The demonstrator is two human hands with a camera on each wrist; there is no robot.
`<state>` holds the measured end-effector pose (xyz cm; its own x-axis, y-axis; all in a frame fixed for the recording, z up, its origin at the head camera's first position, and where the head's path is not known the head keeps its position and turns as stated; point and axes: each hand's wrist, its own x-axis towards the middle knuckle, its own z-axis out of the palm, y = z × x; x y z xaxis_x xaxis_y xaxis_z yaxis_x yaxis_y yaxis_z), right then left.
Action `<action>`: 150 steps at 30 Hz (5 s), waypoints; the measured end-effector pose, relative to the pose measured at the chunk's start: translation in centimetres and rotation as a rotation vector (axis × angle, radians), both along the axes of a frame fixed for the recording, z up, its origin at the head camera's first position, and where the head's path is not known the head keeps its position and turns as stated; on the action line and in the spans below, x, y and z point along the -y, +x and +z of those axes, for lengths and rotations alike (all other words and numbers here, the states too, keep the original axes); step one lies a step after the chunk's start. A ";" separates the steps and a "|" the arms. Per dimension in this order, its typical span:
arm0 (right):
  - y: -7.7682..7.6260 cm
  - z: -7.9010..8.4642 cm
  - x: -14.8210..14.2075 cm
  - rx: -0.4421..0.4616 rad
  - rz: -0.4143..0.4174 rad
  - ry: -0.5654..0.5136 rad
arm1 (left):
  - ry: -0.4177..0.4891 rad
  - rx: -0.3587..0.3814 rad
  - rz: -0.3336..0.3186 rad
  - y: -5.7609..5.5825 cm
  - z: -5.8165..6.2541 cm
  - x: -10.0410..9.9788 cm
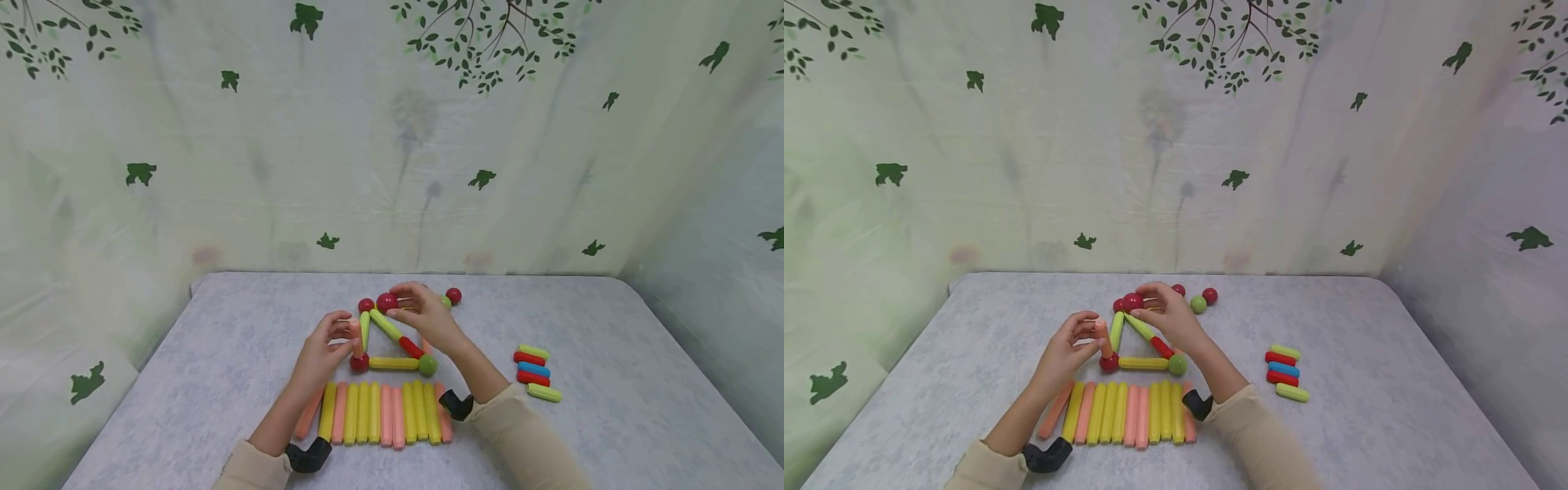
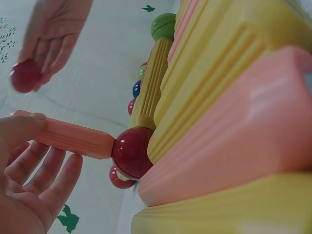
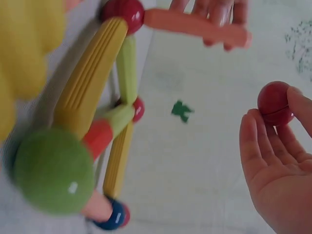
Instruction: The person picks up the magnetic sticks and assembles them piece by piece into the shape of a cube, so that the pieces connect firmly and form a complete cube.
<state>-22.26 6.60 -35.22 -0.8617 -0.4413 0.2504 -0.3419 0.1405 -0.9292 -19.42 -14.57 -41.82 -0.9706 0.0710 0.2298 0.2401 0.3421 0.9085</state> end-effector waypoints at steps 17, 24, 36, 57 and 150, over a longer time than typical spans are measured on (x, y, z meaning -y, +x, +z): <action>-1.1 -2.7 3.5 -0.008 0.095 0.010 | -0.004 0.007 -0.007 1.8 3.3 -0.9; 0.7 -0.4 1.6 0.012 0.080 0.032 | 0.001 -0.058 -0.020 1.5 4.7 -1.2; 4.0 -5.3 -6.1 0.073 0.014 0.298 | -0.033 -0.060 0.015 1.6 5.2 -1.5; 6.2 -7.0 -6.3 0.144 -0.097 0.756 | 0.017 -0.089 -0.018 -0.4 1.5 -0.4; -1.1 -3.7 -7.9 0.104 -0.194 -0.073 | -0.145 -0.115 -0.116 -1.5 3.0 -1.9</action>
<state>-23.35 14.53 -38.88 -0.9515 -0.2488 0.1811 -0.2170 0.1250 -0.9681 -20.88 -12.71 -38.86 -0.9222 0.2207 0.3175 0.3843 0.4314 0.8162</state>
